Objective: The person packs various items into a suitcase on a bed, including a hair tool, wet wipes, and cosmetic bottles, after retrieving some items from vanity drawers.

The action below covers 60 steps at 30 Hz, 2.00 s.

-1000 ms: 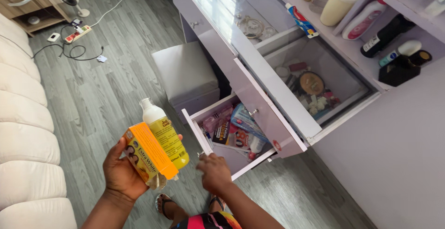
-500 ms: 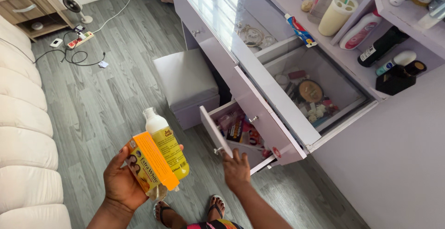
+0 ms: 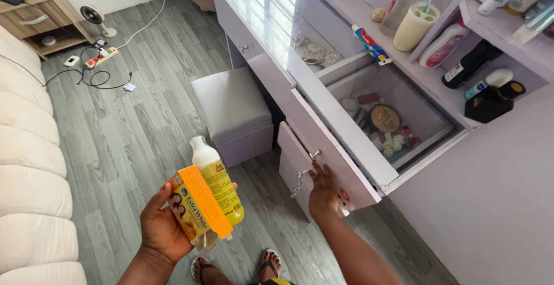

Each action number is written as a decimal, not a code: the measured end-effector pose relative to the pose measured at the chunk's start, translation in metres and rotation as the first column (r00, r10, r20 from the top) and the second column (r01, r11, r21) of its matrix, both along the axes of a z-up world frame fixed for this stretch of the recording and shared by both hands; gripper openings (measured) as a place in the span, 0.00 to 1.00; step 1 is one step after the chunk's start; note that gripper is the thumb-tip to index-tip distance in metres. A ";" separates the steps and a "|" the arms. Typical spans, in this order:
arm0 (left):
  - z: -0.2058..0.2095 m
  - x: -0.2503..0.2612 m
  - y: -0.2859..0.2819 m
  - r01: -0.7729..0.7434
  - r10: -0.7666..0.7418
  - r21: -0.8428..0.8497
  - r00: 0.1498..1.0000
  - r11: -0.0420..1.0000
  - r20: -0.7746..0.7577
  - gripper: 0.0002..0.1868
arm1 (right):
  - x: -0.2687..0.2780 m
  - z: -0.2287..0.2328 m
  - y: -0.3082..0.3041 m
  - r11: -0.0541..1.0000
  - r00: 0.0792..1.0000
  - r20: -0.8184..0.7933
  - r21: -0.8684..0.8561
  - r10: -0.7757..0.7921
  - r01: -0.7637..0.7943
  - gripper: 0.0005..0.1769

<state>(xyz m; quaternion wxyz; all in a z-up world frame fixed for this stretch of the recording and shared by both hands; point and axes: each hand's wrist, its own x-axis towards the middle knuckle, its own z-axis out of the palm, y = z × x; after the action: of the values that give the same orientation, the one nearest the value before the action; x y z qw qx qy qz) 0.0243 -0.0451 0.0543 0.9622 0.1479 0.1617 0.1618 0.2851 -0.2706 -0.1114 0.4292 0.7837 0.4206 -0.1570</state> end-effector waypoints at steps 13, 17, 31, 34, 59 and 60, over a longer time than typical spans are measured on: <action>0.015 -0.001 0.005 -0.017 0.019 0.037 0.999 0.999 -0.045 0.31 | 0.006 -0.007 0.011 0.982 0.996 0.065 -0.183 0.059 -0.047 0.33; 0.021 -0.004 0.006 -0.033 0.038 0.043 0.991 0.999 -0.128 0.30 | 0.003 -0.001 0.015 0.984 0.996 0.077 -0.175 0.040 -0.026 0.34; -0.001 0.009 -0.008 -0.134 0.135 0.018 0.976 0.991 -0.173 0.20 | -0.025 0.089 0.074 0.266 0.356 -0.934 0.335 -0.032 0.904 0.43; -0.002 0.014 -0.011 -0.118 0.120 0.029 0.985 0.993 -0.123 0.20 | -0.045 0.123 0.064 0.507 0.581 -0.715 0.361 -0.388 0.783 0.41; 0.002 -0.021 -0.036 -0.186 0.188 0.028 0.960 0.982 -0.209 0.23 | -0.049 0.145 0.010 0.821 0.942 -0.133 0.463 -0.308 0.334 0.38; 0.003 -0.023 -0.035 -0.167 0.168 0.024 0.966 0.986 -0.194 0.23 | -0.043 0.146 0.010 0.819 0.951 -0.074 0.490 -0.301 0.298 0.39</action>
<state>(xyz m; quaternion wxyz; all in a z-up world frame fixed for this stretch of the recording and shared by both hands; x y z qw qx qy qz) 0.0016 -0.0800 0.0575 0.9240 0.1526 0.2666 0.2278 0.2418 -0.2606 0.0344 0.1850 0.9240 0.3171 -0.1067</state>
